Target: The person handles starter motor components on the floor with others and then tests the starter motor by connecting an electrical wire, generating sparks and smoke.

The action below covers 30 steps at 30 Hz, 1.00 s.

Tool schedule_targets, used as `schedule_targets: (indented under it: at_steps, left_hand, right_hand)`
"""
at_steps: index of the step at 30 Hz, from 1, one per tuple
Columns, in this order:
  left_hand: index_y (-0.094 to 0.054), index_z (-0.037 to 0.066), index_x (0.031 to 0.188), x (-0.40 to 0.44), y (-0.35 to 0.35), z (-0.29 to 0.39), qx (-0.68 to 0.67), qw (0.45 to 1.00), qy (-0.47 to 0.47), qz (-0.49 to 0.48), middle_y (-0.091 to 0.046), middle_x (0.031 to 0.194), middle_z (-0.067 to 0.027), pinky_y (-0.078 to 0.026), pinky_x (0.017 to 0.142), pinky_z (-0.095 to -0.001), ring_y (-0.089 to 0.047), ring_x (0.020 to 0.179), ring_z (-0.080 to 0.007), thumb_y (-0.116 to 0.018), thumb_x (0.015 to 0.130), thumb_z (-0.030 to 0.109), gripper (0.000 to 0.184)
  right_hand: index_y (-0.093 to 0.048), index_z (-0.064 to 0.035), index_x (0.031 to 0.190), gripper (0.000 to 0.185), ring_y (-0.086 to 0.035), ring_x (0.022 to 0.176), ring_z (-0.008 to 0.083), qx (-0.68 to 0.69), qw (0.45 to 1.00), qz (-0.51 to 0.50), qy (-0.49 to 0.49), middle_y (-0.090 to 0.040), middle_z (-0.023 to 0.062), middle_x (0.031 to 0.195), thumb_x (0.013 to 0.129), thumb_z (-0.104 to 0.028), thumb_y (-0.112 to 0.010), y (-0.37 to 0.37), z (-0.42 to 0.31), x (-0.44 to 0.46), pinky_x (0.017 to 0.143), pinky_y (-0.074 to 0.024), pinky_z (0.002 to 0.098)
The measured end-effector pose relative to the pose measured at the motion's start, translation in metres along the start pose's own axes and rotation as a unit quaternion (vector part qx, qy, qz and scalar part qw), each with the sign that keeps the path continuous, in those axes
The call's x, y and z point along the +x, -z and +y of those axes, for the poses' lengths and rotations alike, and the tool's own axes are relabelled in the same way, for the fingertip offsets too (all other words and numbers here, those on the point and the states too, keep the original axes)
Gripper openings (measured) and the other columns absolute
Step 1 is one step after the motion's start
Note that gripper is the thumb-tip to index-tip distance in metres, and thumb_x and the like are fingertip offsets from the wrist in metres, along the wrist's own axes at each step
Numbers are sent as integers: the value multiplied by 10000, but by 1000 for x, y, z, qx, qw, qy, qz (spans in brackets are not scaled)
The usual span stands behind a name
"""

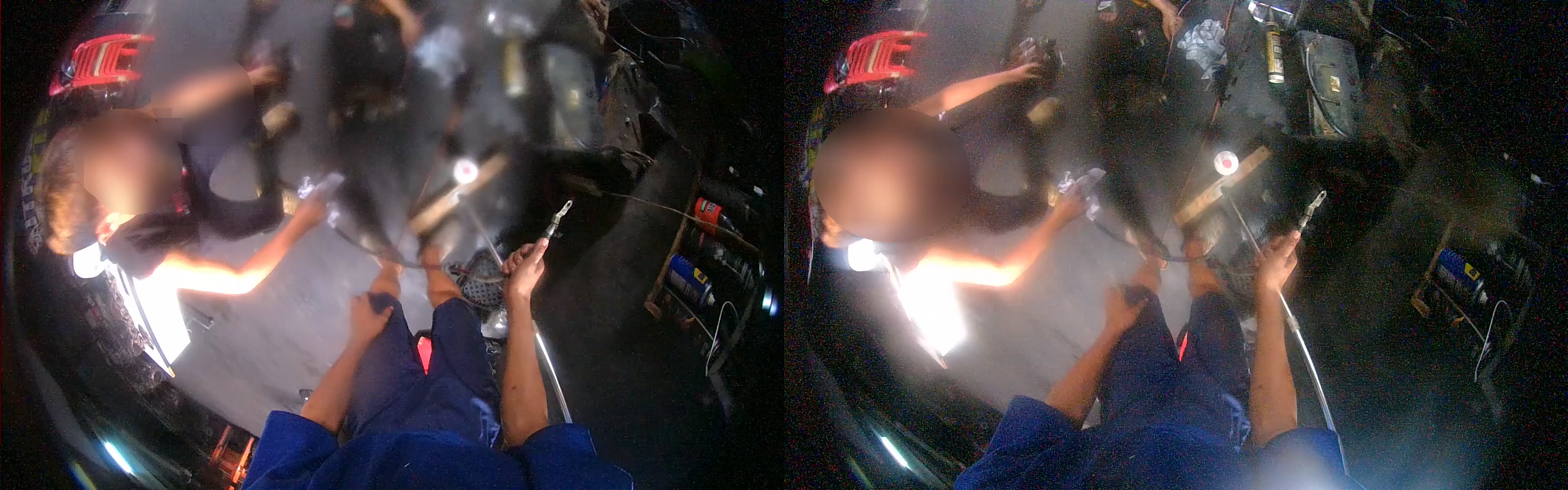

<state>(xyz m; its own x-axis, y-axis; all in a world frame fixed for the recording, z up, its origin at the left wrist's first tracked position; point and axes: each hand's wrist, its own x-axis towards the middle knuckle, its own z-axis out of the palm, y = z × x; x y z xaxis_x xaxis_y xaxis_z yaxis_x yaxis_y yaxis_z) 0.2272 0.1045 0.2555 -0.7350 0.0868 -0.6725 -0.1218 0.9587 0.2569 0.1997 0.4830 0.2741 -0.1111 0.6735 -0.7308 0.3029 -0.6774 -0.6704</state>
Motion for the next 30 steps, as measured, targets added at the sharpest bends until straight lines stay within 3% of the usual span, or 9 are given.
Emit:
schedule_targets:
  at_steps: [10, 14, 17, 18, 22, 25, 26, 27, 30]
  left_hand:
    - [-559, 17, 1152, 0, 22, 46, -5, 998, -57, 1, -550, 1078, -238, -442, 919, -472, -534, 1046, -419, -792, 726, 287, 555]
    - [-552, 16, 1203, 5, 10, 37, 6, 998, -53, -18, -552, 1143, -246, -439, 937, -480, -534, 1073, -416, -793, 720, 347, 633]
    - [-542, 9, 1232, 2, 11, 35, 34, 996, -45, -71, -537, 1220, -256, -429, 956, -504, -524, 1117, -424, -802, 688, 445, 744]
    - [-537, 4, 1242, 0, 14, 30, 51, 994, -39, -87, -530, 1243, -256, -420, 971, -511, -516, 1139, -429, -801, 678, 482, 785]
    - [-507, -7, 1290, -7, 13, 21, 96, 984, 100, -112, -535, 1286, -233, -379, 1034, -528, -455, 1254, -449, -790, 654, 584, 913]
    - [-211, -31, 1470, -6, 26, 14, 89, 969, 140, -183, -420, 1363, -350, -367, 1071, -501, -411, 1288, -478, -856, 612, 546, 1219]
    - [-206, -36, 1469, -6, 32, 14, 61, 973, 115, -191, -414, 1371, -351, -362, 1077, -501, -408, 1292, -479, -854, 612, 547, 1222]
    - [-202, -41, 1468, -4, 25, 15, 37, 975, 90, -198, -407, 1379, -352, -356, 1083, -502, -405, 1297, -480, -852, 612, 549, 1225]
    - [-161, -31, 1485, -2, 23, 20, 6, 974, 24, -224, -337, 1424, -378, -338, 1096, -505, -355, 1330, -505, -813, 669, 544, 1193]
  right_hand:
    - [-427, -126, 757, 565, -299, 416, 96, 108, 993, -25, -34, -283, -44, 546, 921, -663, -486, 7, -6, 4, 399, -260, 268]
    - [-435, -135, 751, 564, -310, 418, 94, 67, 997, 13, -30, -308, -51, 544, 917, -671, -484, 14, 4, 17, 388, -263, 276]
    - [-385, -164, 624, 606, -325, 408, 104, 6, 999, 25, -42, -310, -46, 510, 900, -694, -491, 13, -7, 24, 378, -276, 284]
    - [-459, -112, 613, 703, -425, 446, 144, -75, 997, 12, -28, -406, 6, 515, 920, -734, -342, 12, -11, 33, 421, -356, 340]
    - [-509, -73, 622, 719, -482, 449, 189, -117, 993, -15, 8, -466, 58, 516, 950, -684, -322, -15, -51, 36, 451, -402, 367]
    - [-571, -22, 657, 748, -565, 512, 271, -205, 979, -12, 3, -540, 120, 551, 964, -654, -313, -41, -57, 47, 534, -455, 420]
    - [-594, -4, 672, 760, -598, 542, 304, -237, 972, -6, -6, -568, 144, 567, 967, -645, -310, -47, -55, 57, 568, -474, 442]
    - [-633, 37, 737, 799, -648, 667, 383, -271, 962, 20, 6, -626, 211, 650, 967, -646, -289, -47, -42, 77, 675, -493, 491]
    - [-644, 37, 759, 795, -654, 726, 408, -356, 930, 11, 91, -642, 234, 690, 977, -632, -274, -48, -48, 90, 702, -493, 515]
